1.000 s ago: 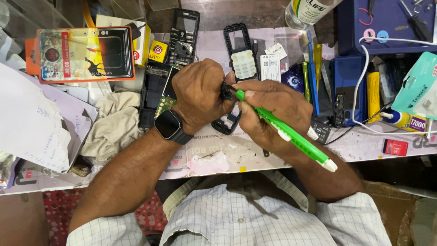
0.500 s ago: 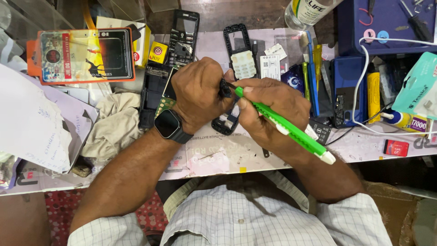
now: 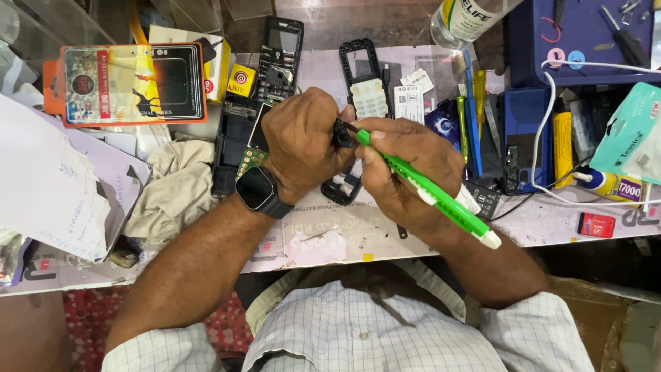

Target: The person tests the display on a mobile phone, then uses a green tool to manipulate small internal components and handles various circuit boards and casing parts on a workbench.

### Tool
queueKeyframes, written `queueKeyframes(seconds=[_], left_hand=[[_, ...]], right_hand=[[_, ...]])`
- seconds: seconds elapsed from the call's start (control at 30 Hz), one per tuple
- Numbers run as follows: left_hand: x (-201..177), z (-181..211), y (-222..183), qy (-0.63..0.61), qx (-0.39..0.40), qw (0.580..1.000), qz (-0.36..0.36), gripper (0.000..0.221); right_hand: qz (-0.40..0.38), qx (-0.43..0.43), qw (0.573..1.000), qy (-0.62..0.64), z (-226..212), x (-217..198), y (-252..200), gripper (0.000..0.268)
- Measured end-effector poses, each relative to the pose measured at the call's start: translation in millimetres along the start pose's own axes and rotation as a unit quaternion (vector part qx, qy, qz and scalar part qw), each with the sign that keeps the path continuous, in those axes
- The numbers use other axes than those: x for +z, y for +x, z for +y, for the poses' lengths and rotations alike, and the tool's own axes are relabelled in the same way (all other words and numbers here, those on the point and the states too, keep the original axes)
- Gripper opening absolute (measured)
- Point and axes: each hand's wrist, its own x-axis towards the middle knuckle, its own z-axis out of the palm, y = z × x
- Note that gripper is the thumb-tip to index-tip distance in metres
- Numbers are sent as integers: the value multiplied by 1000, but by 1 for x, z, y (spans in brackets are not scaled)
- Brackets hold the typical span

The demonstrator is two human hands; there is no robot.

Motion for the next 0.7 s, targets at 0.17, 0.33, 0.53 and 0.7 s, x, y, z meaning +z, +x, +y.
queueKeyframes(seconds=[0.17, 0.33, 0.53, 0.7], left_hand=[[1, 0, 0, 10, 4, 1000, -2, 30], [0, 0, 1, 10, 6, 1000, -11, 30], [0, 1, 1, 17, -2, 1000, -14, 29], [2, 0, -1, 7, -15, 1000, -18, 30]], right_hand=[[0, 9, 1000, -15, -2, -4, 5, 19], [-10, 16, 1000, -14, -1, -9, 6, 18], [11, 17, 1000, 1, 1, -4, 2, 18], [22, 29, 999, -11, 3, 4, -5, 21]])
